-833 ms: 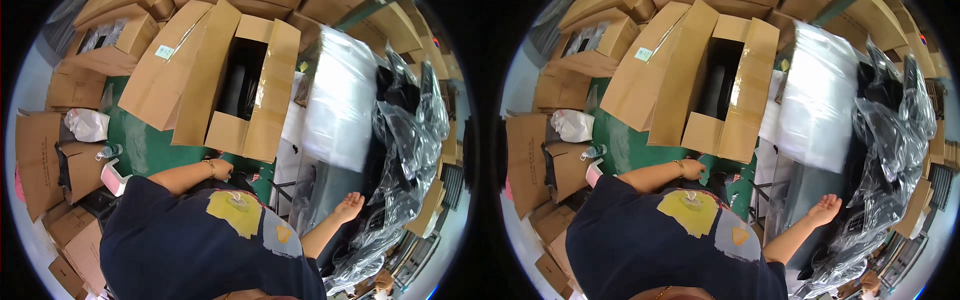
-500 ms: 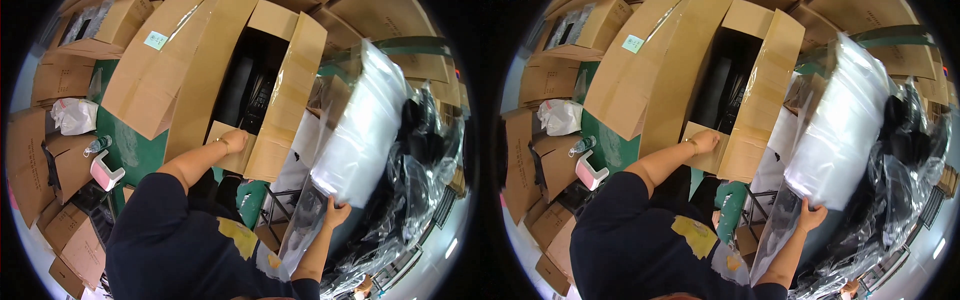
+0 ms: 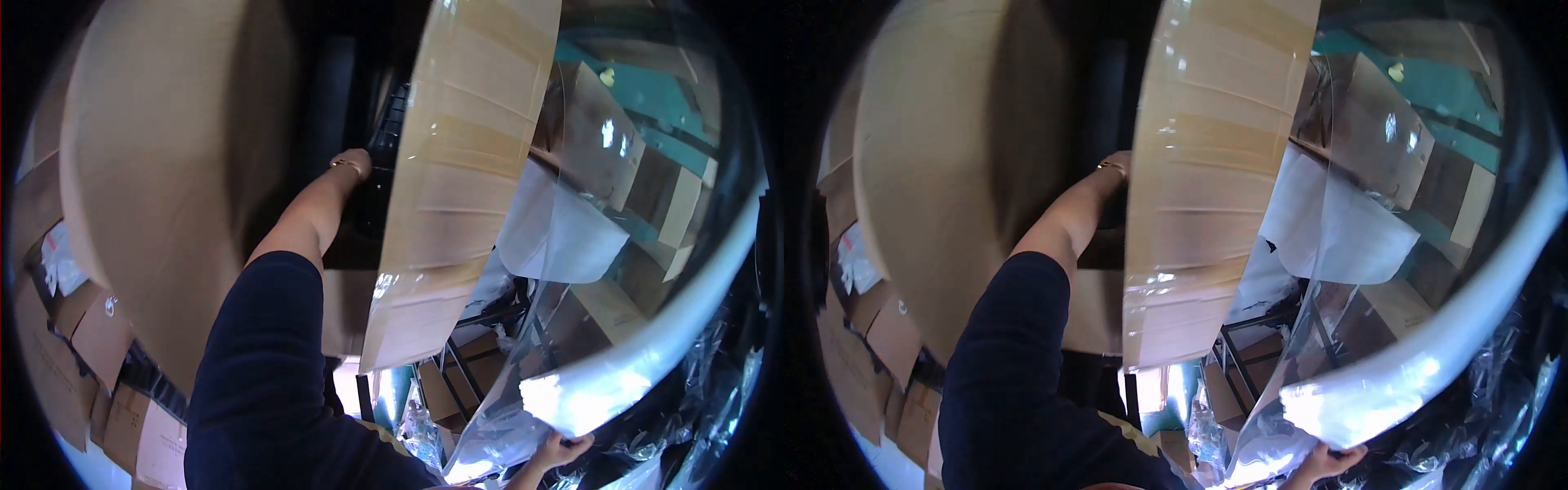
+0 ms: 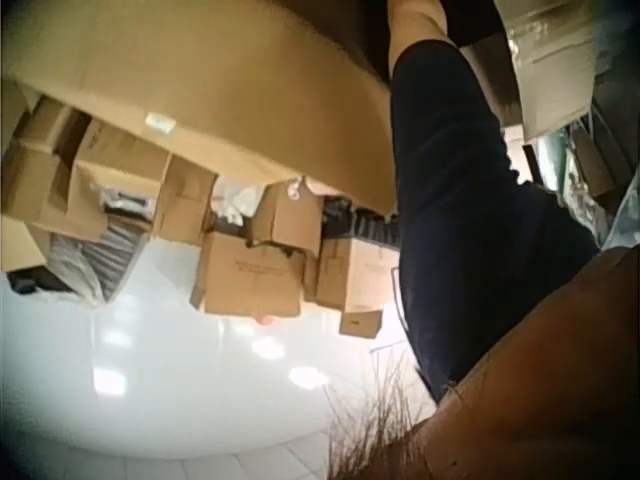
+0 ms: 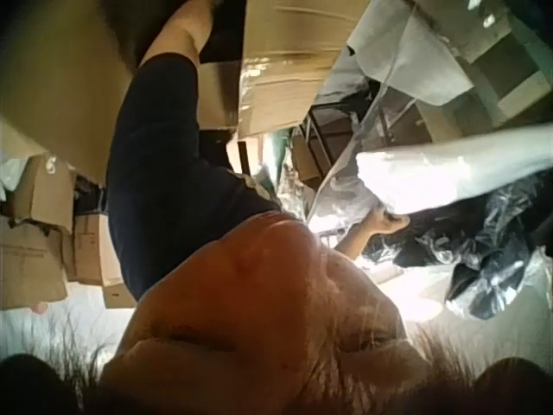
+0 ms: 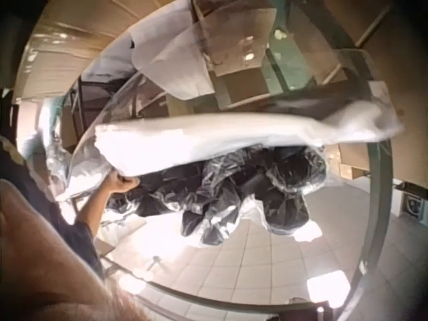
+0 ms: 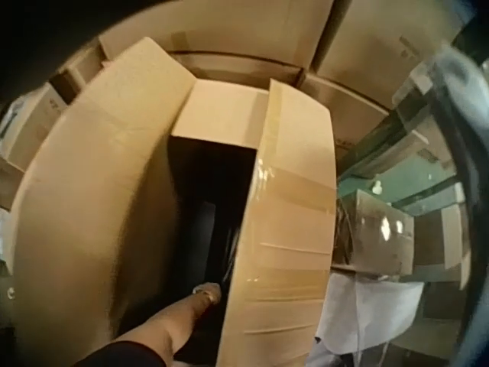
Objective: Packing electric bike seat pads into plastic bags in a manufacturing warehouse.
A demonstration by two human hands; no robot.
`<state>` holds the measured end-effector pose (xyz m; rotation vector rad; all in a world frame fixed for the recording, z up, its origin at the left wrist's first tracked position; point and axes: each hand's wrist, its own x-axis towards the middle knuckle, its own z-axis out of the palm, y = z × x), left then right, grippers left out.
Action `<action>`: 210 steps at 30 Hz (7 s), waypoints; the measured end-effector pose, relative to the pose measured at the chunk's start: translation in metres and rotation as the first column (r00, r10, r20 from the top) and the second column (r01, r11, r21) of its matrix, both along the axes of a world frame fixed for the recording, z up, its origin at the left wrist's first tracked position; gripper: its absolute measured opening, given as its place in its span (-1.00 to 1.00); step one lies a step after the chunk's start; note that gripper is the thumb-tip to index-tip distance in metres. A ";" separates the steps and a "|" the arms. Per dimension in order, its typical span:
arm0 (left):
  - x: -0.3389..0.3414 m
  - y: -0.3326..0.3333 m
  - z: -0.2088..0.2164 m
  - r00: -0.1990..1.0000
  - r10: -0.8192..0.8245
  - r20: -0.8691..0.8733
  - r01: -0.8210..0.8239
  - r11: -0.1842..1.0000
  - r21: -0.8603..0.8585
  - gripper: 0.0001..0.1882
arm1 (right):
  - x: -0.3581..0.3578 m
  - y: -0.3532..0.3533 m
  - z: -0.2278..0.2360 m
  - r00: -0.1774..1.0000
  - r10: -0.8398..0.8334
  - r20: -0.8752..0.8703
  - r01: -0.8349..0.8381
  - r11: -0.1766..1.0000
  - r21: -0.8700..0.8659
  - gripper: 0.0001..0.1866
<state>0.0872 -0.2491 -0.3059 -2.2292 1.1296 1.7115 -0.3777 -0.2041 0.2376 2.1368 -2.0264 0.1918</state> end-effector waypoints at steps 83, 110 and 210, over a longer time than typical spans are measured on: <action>-0.049 0.419 0.394 0.845 0.210 -0.491 -0.443 0.789 -0.426 -0.74 | 0.296 -0.008 -0.536 0.515 -0.749 0.418 -0.085 0.440 0.894 -0.43; -0.015 0.306 0.392 0.513 0.634 -0.579 -0.855 0.437 -0.279 -0.84 | 0.292 -0.037 -0.063 -0.046 -0.963 0.265 -0.428 0.259 0.866 -0.82; -0.288 0.111 0.558 0.809 -0.361 -0.464 0.015 0.802 -0.597 -0.75 | -0.178 0.386 0.070 -0.040 -0.680 0.732 0.051 0.730 0.682 -0.49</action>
